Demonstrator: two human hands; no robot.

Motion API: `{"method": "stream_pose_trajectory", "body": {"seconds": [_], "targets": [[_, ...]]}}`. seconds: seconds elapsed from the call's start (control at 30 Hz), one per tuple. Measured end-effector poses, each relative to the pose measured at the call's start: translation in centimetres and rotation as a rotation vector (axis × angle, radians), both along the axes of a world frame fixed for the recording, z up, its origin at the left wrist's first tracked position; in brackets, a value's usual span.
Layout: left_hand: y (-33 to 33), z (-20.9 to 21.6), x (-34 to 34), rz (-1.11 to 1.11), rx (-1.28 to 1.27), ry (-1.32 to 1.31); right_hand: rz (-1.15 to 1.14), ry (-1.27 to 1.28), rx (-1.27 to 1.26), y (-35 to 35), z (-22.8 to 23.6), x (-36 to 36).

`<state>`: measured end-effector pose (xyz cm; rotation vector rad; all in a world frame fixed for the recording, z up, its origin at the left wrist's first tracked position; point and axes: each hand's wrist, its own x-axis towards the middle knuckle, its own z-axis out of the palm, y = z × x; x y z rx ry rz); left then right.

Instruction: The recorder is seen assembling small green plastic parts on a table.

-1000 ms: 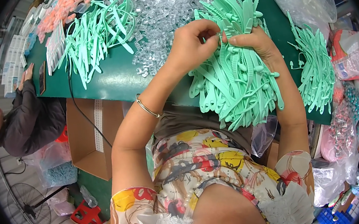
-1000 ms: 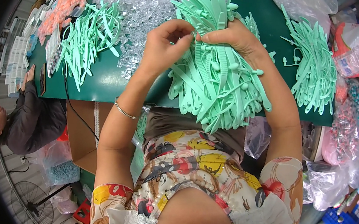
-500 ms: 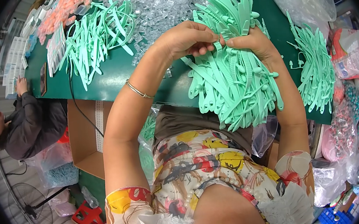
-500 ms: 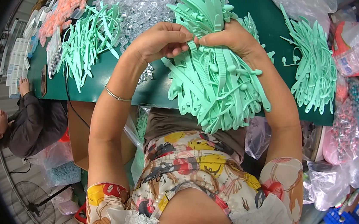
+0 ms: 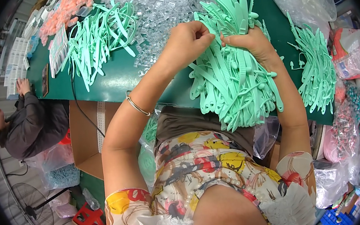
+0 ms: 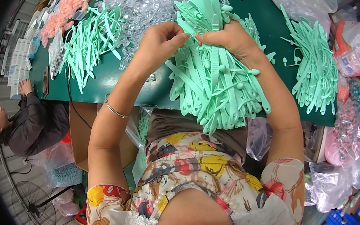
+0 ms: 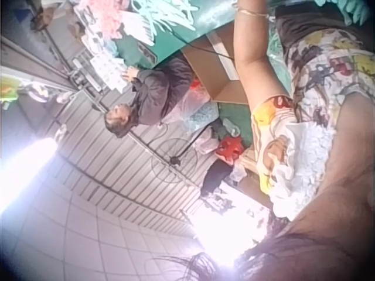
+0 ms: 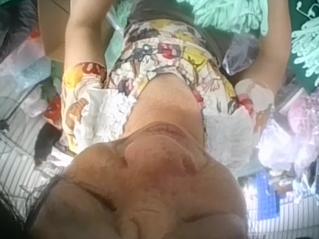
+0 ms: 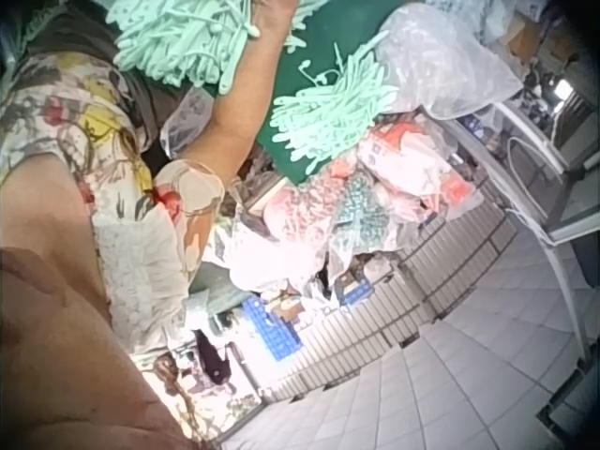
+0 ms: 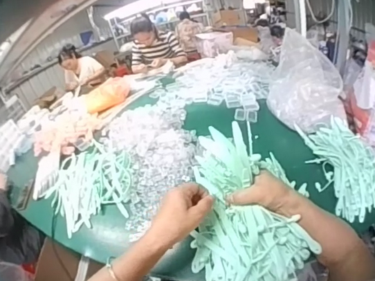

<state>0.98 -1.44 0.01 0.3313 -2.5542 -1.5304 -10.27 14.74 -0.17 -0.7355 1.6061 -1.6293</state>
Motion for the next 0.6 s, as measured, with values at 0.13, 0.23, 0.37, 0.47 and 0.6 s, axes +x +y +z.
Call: {"method": "stream_pose_trajectory", "body": {"seconds": [0.13,0.23,0.37,0.47,0.6], "targets": [[0.8,0.5,0.0,-0.001,0.438,-0.069,-0.039,-0.032,-0.064,0.0,0.7,1.0],[0.9,0.0,-0.2,0.012,0.611,-0.096,-0.030,-0.042,-0.093,0.2,0.7,1.0],[1.5,-0.1,-0.1,0.042,0.620,-0.074,0.019,0.066,-0.098,0.1,0.1,0.4],[2.2,-0.1,-0.1,0.091,0.688,-0.059,0.028,0.118,-0.041,0.0,-0.1,0.3],[2.5,-0.2,-0.2,0.092,0.641,0.018,0.032,0.039,-0.021,0.0,-0.3,0.1]]}}
